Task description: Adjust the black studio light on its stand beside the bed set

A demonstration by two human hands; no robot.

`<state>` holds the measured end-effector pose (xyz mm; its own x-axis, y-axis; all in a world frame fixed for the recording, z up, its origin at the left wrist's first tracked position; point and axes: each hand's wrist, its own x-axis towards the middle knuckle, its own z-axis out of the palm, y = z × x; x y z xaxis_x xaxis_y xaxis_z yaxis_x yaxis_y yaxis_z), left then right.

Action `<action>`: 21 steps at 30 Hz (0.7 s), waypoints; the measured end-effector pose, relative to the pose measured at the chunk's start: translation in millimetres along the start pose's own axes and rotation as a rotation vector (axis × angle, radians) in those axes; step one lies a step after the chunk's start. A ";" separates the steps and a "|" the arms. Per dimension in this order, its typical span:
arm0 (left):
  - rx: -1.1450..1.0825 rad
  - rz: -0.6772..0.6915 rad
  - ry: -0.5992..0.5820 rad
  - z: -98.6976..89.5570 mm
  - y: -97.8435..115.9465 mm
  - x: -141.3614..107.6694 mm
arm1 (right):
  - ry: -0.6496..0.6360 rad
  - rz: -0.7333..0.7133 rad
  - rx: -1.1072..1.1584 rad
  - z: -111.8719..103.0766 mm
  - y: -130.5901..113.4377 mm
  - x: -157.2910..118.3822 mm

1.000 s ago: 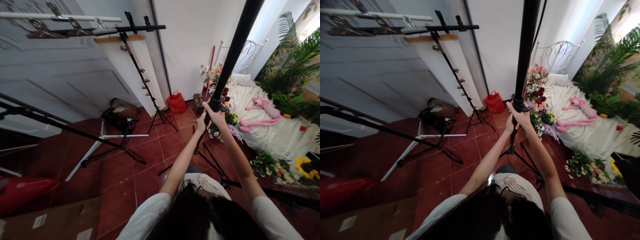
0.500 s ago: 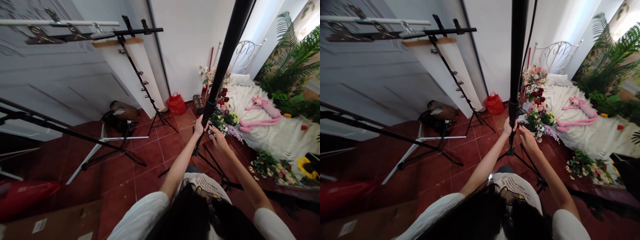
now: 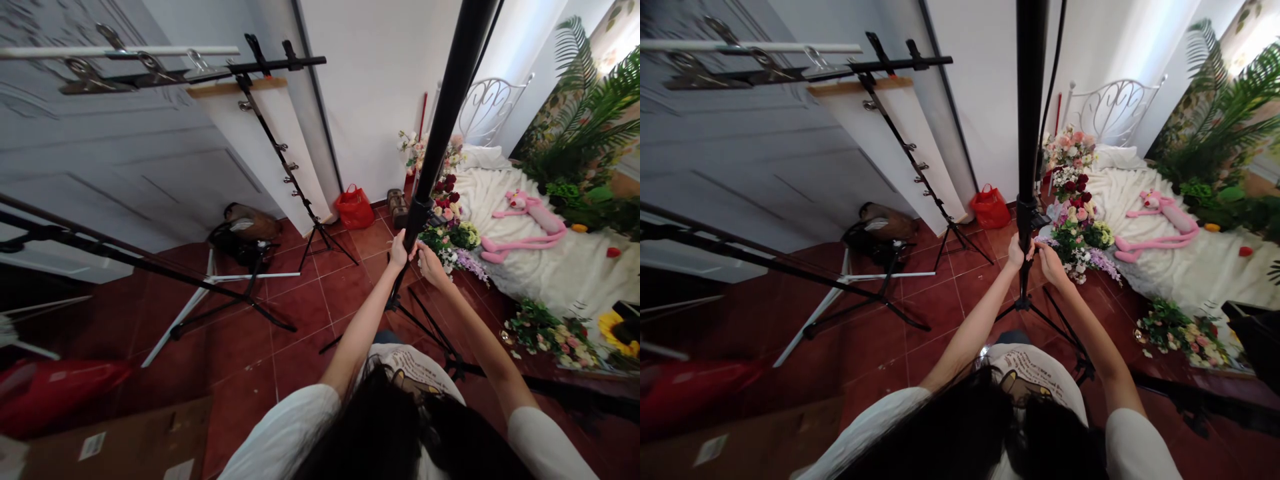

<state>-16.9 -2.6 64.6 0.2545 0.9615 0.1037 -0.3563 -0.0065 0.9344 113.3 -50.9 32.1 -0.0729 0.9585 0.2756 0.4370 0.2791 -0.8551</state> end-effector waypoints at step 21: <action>0.027 0.008 -0.026 -2.3 -3.2 2.8 | 0.185 0.438 0.200 8.7 -16.7 48.1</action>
<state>-17.2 0.7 61.1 0.2752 0.9539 0.1202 -0.3343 -0.0223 0.9422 94.7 -8.9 55.8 0.2464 0.9666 -0.0699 0.2093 -0.1235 -0.9700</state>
